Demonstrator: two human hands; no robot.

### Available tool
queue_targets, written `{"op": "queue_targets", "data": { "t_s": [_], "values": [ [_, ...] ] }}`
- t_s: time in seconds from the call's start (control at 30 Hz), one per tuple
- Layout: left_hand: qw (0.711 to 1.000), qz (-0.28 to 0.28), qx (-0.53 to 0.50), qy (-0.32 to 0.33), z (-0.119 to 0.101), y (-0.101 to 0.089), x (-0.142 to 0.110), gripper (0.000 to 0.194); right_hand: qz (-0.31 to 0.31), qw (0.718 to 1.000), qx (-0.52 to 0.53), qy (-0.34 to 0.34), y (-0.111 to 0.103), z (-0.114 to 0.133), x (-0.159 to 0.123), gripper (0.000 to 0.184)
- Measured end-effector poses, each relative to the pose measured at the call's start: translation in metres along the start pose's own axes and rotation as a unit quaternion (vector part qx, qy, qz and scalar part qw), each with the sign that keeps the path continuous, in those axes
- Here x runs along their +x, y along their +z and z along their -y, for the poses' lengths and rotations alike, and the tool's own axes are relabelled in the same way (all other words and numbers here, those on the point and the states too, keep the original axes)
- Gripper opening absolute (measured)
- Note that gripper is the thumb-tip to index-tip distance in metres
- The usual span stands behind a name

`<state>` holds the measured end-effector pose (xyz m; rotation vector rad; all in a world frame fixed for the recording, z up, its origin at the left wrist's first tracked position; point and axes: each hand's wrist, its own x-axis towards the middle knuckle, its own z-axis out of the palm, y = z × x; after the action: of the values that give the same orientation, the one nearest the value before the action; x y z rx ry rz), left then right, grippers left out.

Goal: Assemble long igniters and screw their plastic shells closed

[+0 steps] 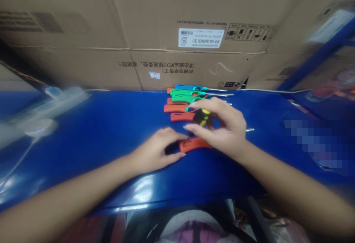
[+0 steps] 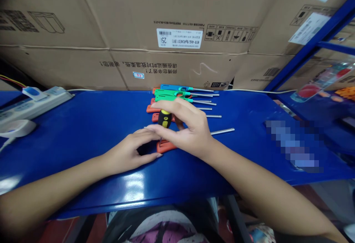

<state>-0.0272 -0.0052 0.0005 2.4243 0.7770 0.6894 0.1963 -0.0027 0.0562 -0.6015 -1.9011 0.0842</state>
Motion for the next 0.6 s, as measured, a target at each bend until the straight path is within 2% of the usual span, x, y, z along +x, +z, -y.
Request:
{"op": "queue_targets", "data": {
  "t_s": [0.1, 0.2, 0.27, 0.37, 0.43, 0.6],
  "values": [
    [1.0, -0.002, -0.001, 0.001, -0.001, 0.001, 0.001, 0.035, 0.013, 0.999, 0.006, -0.034, -0.001, 0.004, 0.003, 0.03],
    [1.0, -0.004, -0.003, -0.007, -0.001, 0.001, 0.002, 0.033, 0.065, 0.996, 0.062, 0.026, -0.001, 0.007, 0.003, 0.036],
    [1.0, -0.006, -0.004, -0.008, -0.001, 0.002, 0.003, 0.033, 0.073, 0.994, 0.074, 0.037, -0.001, 0.007, 0.003, 0.033],
    [1.0, -0.003, -0.001, 0.004, -0.002, 0.005, 0.004, 0.03, 0.039, 0.998, 0.018, -0.04, -0.003, 0.003, 0.004, 0.031],
    [1.0, 0.006, 0.003, 0.015, -0.004, 0.008, 0.005, 0.029, 0.037, 0.996, -0.009, -0.075, -0.006, 0.001, 0.006, 0.031],
    [1.0, 0.023, 0.014, -0.001, -0.015, 0.012, 0.009, 0.031, 0.119, 0.991, 0.068, 0.0, -0.011, -0.001, 0.012, 0.036]
  ]
}}
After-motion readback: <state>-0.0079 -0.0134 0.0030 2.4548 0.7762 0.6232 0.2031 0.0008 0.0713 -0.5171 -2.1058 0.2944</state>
